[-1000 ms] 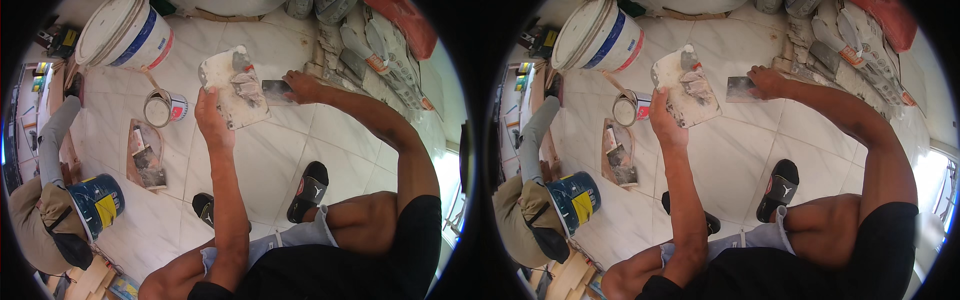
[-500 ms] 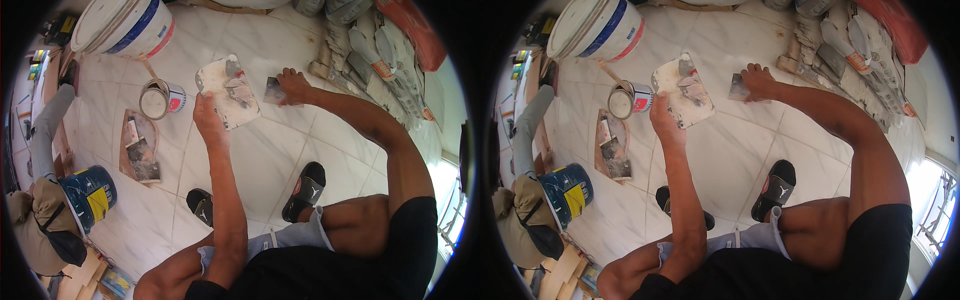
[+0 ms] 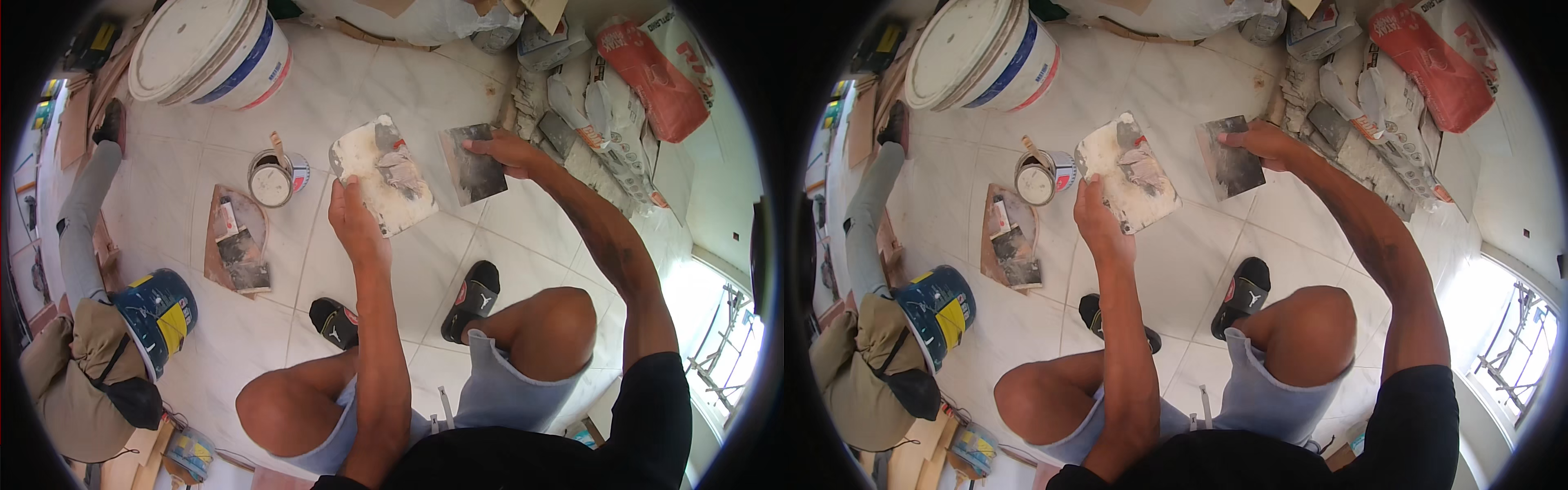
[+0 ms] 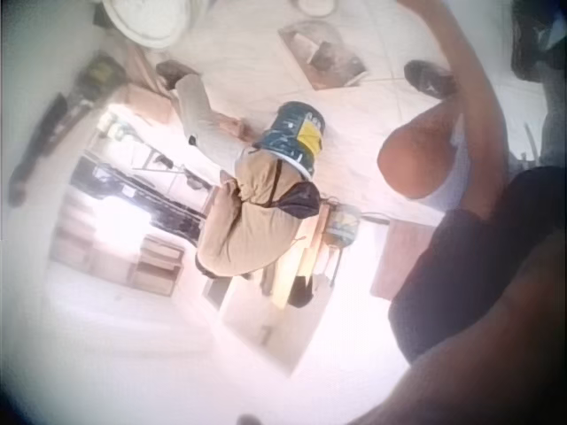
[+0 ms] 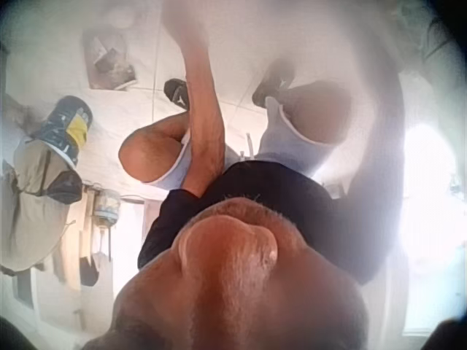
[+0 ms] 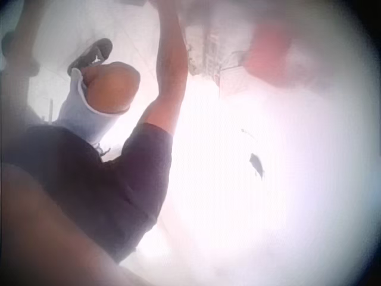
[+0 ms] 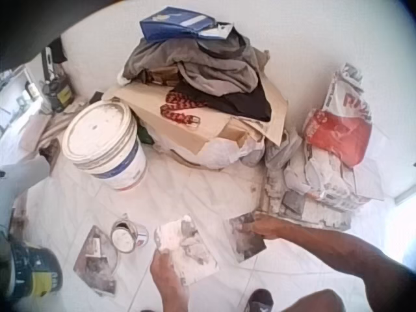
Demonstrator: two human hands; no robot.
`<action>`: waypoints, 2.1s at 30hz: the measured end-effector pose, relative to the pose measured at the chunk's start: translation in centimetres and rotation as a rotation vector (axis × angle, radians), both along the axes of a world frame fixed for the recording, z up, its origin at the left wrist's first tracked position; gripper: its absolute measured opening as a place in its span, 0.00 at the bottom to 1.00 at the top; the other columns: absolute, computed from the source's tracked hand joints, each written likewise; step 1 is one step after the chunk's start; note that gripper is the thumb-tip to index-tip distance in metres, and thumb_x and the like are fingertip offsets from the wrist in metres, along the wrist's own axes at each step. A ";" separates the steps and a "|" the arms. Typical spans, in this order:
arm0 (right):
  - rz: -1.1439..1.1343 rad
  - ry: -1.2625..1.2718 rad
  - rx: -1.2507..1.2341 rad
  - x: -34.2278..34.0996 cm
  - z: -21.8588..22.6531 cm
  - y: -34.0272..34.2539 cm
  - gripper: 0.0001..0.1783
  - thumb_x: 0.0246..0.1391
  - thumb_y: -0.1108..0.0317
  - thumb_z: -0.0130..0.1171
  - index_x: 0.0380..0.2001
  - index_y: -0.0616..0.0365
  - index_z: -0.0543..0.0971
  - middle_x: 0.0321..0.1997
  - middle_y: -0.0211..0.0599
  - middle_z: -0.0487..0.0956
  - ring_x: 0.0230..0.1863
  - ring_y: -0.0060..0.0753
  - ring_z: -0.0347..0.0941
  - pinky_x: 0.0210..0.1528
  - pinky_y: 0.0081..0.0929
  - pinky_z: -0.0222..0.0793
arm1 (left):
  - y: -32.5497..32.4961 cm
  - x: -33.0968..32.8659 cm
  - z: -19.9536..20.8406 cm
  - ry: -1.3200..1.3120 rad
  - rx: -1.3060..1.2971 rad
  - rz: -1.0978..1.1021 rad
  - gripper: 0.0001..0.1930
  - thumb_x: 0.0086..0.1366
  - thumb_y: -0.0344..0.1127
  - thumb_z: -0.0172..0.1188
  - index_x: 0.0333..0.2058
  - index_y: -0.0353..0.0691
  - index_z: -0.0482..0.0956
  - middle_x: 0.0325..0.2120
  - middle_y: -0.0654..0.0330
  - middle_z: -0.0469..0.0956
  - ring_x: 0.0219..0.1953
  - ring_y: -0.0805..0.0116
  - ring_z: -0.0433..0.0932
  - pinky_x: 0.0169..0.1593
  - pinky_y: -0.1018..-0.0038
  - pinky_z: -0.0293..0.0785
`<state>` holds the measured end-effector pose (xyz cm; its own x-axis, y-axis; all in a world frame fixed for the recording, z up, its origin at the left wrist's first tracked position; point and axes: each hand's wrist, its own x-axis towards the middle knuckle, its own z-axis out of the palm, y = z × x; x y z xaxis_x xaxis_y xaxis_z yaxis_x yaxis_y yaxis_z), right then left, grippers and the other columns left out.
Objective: The person stirs a dark substance in a container with a stick and transfers it to a putty knife. They add white material from a tube, mix the substances together on the blade, and then apply the resulting filler to the seam and corner of a dark stone countertop.
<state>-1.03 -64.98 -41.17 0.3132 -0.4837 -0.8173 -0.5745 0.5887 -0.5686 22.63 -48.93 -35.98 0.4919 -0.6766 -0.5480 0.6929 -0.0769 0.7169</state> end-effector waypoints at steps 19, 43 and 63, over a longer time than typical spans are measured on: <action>-0.131 -0.532 0.427 11.7 53.4 30.0 0.19 0.58 0.65 0.60 0.48 0.67 0.76 0.43 0.42 0.80 0.43 0.39 0.80 0.49 0.40 0.77 | 40.6 7.2 52.5 -0.237 0.037 0.387 0.09 0.75 0.37 0.49 0.40 0.38 0.73 0.29 0.71 0.72 0.30 0.85 0.67 0.35 0.83 0.68; 0.872 -0.560 0.294 55.7 60.6 71.1 0.16 0.55 0.72 0.58 0.46 0.66 0.79 0.39 0.37 0.83 0.36 0.31 0.79 0.44 0.31 0.76 | 90.2 25.3 55.4 -0.319 0.117 1.397 0.12 0.75 0.38 0.48 0.46 0.35 0.72 0.40 0.61 0.78 0.39 0.75 0.77 0.45 0.76 0.74; 2.019 -0.175 -0.710 102.0 48.0 97.6 0.30 0.43 0.73 0.49 0.55 0.60 0.76 0.46 0.59 0.81 0.51 0.60 0.77 0.56 0.47 0.71 | 116.8 59.9 52.0 -0.377 0.494 1.522 0.15 0.74 0.38 0.48 0.52 0.36 0.72 0.44 0.56 0.79 0.43 0.66 0.81 0.46 0.68 0.81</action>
